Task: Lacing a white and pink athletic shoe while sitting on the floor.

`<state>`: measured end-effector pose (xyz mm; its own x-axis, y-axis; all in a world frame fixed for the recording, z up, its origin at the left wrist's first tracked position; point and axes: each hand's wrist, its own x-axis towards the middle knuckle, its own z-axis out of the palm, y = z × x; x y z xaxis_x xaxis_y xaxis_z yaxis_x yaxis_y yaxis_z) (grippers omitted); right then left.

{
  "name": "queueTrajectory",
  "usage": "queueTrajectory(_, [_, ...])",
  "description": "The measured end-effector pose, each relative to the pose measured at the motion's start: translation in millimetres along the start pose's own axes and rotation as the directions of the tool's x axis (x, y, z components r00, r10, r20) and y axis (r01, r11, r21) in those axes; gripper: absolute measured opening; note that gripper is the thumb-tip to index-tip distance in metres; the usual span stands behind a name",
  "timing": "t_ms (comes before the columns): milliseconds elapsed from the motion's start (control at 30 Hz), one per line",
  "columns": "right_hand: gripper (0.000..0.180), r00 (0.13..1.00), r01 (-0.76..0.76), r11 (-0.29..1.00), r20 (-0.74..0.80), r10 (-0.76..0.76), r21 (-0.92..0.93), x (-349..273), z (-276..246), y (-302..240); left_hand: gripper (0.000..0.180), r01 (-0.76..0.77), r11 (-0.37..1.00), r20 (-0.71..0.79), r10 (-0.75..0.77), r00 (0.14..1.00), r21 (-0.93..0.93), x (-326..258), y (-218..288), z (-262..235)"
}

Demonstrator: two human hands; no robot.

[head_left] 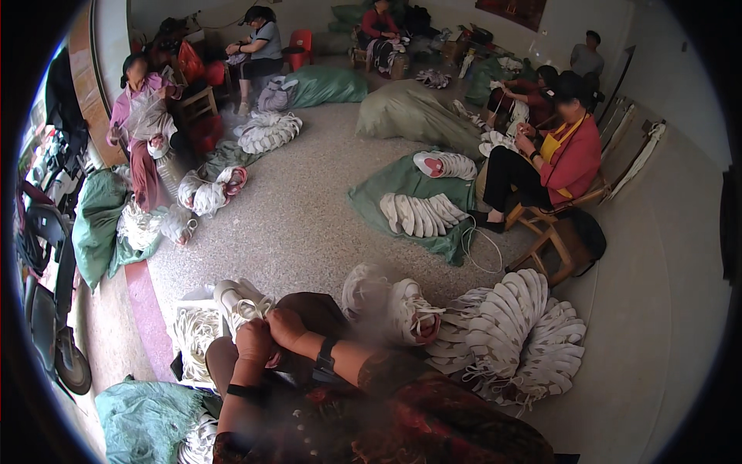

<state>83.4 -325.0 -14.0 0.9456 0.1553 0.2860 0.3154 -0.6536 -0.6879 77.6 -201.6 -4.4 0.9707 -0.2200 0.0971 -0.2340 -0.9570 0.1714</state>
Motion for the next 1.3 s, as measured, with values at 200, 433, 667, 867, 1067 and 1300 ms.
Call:
queueTrajectory(200, [0.017,0.987,0.003,0.994,0.159,0.015,-0.109,2,-3,-2,0.016,-0.188,0.980,0.141,0.179,0.974,0.058,-47,-35,-33])
queueTrajectory(433, [0.010,0.964,0.252,0.948,0.141,-0.227,-0.193,-2,-15,-37,0.022,0.332,0.142,0.322,-0.088,0.943,-0.933,-90,-58,-49])
queueTrajectory(667, [0.010,0.753,-0.382,0.858,0.654,0.074,0.343,-2,10,-59,0.011,0.258,-0.216,0.333,-0.484,0.809,-0.942,-84,-55,-50])
queueTrajectory(867, [0.009,0.794,-0.410,0.852,0.587,0.158,0.325,2,25,-66,0.006,0.287,-0.145,0.321,-0.486,0.813,-0.947,-76,-55,-51])
queueTrajectory(1067, [0.007,0.775,-0.458,0.854,0.582,0.247,0.247,1,18,-73,0.010,0.291,0.072,0.174,-0.656,0.734,-0.954,-60,-60,-28])
queueTrajectory(1300, [0.010,0.823,-0.323,0.900,0.556,0.114,0.293,2,20,-69,0.008,0.390,0.348,0.105,-0.617,0.780,-0.853,-60,-61,-32])
